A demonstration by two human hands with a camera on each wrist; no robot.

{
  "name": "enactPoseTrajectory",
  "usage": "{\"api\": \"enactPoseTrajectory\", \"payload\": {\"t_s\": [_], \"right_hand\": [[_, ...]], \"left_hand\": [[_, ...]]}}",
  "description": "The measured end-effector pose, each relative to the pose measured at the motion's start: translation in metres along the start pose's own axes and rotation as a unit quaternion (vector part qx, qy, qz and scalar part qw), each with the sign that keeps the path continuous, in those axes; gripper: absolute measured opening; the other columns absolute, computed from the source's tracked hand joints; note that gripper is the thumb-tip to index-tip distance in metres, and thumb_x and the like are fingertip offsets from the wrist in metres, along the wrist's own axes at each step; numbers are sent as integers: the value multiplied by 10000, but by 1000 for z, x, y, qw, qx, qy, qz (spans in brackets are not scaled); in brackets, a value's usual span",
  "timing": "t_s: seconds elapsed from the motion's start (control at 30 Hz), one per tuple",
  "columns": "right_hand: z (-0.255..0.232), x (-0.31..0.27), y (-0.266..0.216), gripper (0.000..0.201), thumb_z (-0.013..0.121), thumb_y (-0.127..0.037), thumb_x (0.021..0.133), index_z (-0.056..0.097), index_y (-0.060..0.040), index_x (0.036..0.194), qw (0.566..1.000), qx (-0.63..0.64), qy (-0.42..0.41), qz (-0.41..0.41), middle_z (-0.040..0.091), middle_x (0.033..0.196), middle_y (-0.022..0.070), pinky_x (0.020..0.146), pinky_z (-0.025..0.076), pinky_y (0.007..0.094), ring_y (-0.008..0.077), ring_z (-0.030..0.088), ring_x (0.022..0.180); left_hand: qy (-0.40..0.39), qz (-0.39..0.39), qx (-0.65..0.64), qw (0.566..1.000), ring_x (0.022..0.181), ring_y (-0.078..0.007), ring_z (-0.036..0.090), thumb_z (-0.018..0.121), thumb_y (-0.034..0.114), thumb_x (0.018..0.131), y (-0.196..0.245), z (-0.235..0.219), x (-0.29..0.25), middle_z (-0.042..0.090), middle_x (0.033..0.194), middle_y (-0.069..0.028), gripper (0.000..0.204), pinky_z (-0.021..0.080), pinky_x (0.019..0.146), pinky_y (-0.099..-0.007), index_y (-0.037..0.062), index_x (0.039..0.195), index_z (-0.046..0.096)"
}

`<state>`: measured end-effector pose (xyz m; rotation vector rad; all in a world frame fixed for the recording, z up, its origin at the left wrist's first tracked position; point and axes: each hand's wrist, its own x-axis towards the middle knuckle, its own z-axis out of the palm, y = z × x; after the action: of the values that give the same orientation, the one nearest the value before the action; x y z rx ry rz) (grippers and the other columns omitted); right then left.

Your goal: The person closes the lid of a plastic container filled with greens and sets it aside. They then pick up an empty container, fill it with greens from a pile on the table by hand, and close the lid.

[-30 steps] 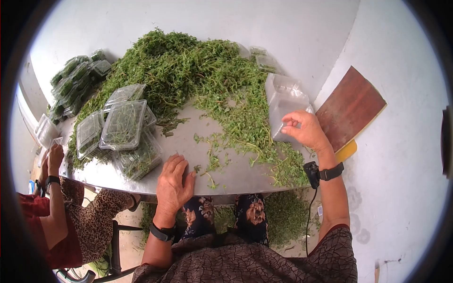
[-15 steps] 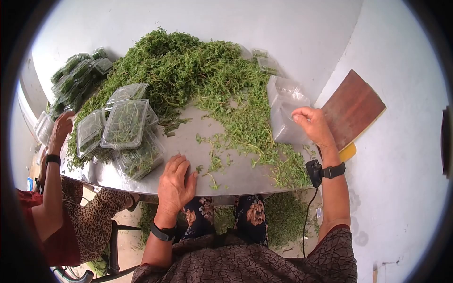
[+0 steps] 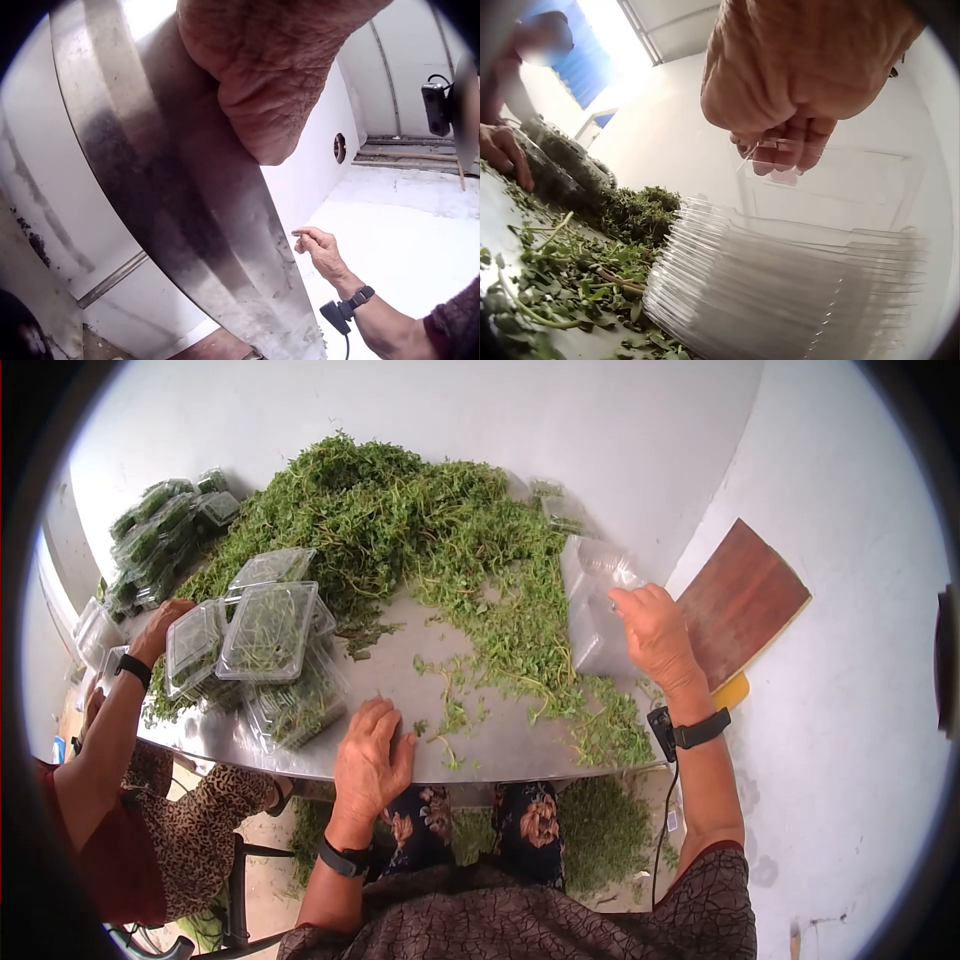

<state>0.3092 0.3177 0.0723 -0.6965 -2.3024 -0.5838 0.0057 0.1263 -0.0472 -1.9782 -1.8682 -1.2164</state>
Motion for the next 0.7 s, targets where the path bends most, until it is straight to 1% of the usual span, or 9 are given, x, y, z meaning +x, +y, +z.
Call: {"api": "enactPoseTrajectory", "payload": {"t_s": [0.03,0.1,0.13,0.2,0.23,0.3,0.5,0.63,0.7], "right_hand": [[1,1,2,203,601,10,761,616,-17,961,1000,-1,1,-3,613,742,125,669,473,420,321,583,739],[5,2,9,167,607,-4,765,610,-19,931,998,18,51,13,606,727,122,654,471,413,316,579,722],[6,6,12,167,607,-4,765,610,-19,931,998,17,51,10,606,727,122,654,471,413,316,579,722],[7,15,20,102,614,-26,778,607,-31,879,994,-21,99,34,606,717,118,638,470,408,304,578,697],[8,19,23,102,614,-26,778,607,-31,879,994,-21,99,32,606,717,118,638,470,408,304,578,697],[10,29,28,45,622,-59,797,598,-39,830,989,-32,138,39,602,704,116,613,467,410,299,573,667],[18,45,45,125,633,-107,814,545,-65,736,984,-110,141,9,538,634,96,551,460,406,291,539,605],[22,52,56,165,637,-125,816,520,-74,710,982,-126,141,3,510,609,91,525,456,397,286,524,585],[17,57,60,177,635,-135,818,513,-76,704,976,-139,163,-43,516,613,88,513,454,390,280,523,579]], "left_hand": [[0,1,-2,1000,1104,-385,559,678,48,731,-1,0,0,610,1080,-196,283,472,927,-426,-27,991,593],[2,-3,-3,1000,1106,-384,559,680,50,729,-1,1,-1,610,1083,-195,285,473,928,-426,-25,991,594],[-1,-6,-4,1000,1107,-382,559,682,52,727,-1,1,-1,611,1085,-193,288,473,929,-426,-24,991,596],[-2,-8,-4,1000,1108,-381,559,682,53,727,-1,1,-1,611,1086,-192,288,473,929,-426,-23,991,596],[-5,-10,-3,1000,1109,-380,559,683,54,728,0,0,0,611,1087,-190,288,473,930,-426,-23,991,596],[-4,-13,-6,1000,1109,-378,560,683,55,728,-1,1,-1,611,1087,-189,286,474,928,-425,-22,990,597],[0,-17,-13,1000,1109,-375,560,686,56,729,1,-1,0,607,1087,-184,282,478,921,-424,-19,986,597],[3,-13,-13,1000,1106,-376,560,686,54,728,0,0,0,605,1084,-184,284,479,917,-426,-20,985,592],[3,-16,-15,1000,1106,-376,559,687,53,727,2,-1,1,604,1082,-184,285,479,917,-427,-21,985,591]]}}
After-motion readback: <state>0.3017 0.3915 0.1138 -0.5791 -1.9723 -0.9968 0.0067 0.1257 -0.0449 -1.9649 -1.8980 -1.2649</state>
